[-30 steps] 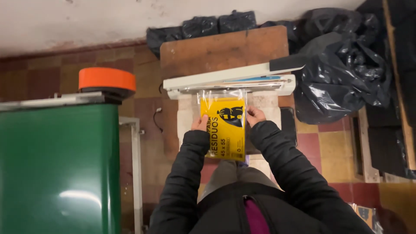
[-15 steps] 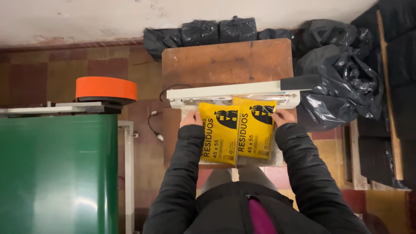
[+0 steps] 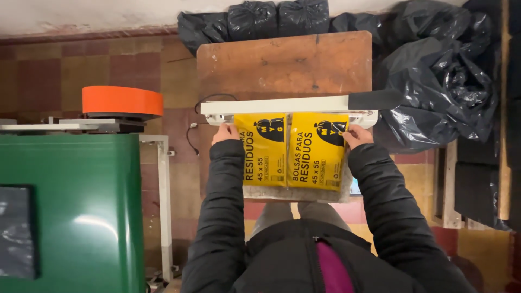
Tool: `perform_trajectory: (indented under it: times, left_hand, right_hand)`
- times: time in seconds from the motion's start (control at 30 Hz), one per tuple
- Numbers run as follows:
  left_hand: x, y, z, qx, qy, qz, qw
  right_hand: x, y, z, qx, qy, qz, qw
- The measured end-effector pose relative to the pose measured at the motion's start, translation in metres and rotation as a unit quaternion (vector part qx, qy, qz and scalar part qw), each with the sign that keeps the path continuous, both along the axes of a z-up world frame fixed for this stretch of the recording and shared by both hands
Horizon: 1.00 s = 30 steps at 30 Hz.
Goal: Folding plastic garbage bags and placing them into printed plastic sleeves, then sealing the sleeves with a heat sealer.
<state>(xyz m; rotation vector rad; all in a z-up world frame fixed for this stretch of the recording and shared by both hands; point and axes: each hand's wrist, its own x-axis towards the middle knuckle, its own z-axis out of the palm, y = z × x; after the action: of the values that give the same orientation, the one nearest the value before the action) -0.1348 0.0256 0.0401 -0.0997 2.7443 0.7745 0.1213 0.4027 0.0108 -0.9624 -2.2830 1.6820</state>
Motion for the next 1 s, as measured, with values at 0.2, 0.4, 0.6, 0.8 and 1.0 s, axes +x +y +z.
perform_trajectory:
  times: [0.2,0.4,0.6,0.8,1.0]
  left_hand:
    - [-0.01,-0.013,-0.021,0.04,0.015,-0.053,0.998]
    - [-0.018,-0.018,-0.033,0.021,0.027,-0.085,0.996]
    - [-0.008,-0.019,-0.002,-0.013,0.089,-0.126,0.988]
    - [0.052,0.025,0.043,0.029,0.238,-0.313,0.919]
    - [0.072,0.052,0.056,0.027,0.223,-0.356,0.907]
  right_hand:
    - [-0.02,-0.008,0.038,-0.048,-0.099,-0.004,0.994]
    - [-0.021,-0.001,0.03,0.006,-0.117,0.024,0.993]
    - [-0.031,-0.025,0.068,0.201,-0.071,-0.01,0.977]
    - [-0.028,-0.036,0.066,0.182,-0.1,0.026,0.978]
    - [-0.034,-0.042,0.079,0.182,-0.155,0.079,0.968]
